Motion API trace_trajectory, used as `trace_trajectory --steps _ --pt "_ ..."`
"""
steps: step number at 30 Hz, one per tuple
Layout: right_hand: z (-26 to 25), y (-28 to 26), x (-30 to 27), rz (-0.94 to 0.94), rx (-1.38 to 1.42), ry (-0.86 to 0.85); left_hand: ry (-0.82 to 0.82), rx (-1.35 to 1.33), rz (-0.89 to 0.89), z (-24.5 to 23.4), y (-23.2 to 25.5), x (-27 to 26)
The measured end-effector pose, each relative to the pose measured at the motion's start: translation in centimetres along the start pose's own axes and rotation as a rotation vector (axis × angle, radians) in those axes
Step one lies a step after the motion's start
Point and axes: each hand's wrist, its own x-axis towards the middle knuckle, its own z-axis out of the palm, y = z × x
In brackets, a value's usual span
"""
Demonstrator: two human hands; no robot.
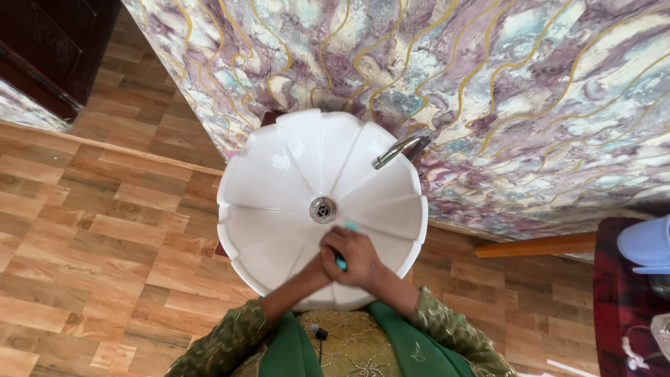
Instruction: The person scrubs the interior surface of a white flower-shaped pedestal sink using a blue brush.
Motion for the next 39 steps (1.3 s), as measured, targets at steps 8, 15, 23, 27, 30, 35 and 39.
trace_trajectory --steps 8,15,23,27,30,35,39 --pt "0.8 3.5 -0.6 -0.164 0.026 0.089 0.173 0.083 0.038 -0.1 0.1 2.5" --pt "-1.2 -0.9 -5.5 -0.076 0.124 -0.107 -0.099 0.337 0.218 1.8 4.4 -5.5" --pt "3.8 2.3 -3.5 -0.130 -0.016 -0.098 -0.009 0.428 0.350 0.5 -5.0 -6.0" --pt "3.2 -0.7 -6.4 -0.146 0.046 -0.223 -0.023 0.444 0.605 -0.3 0.5 -9.4" --pt "7.3 0.9 -3.8 -0.266 -0.135 -0.172 -0.019 0.365 0.477 -5.6 -0.8 -8.8" --pt "9.9 6.9 3.7 -0.193 -0.479 -0.051 -0.089 0.449 0.286 -12.1 -7.8 1.2" --pt "11.4 0.4 1.8 0.115 -0.247 -0.286 -0.308 0.303 0.337 -12.5 -4.5 -4.7"
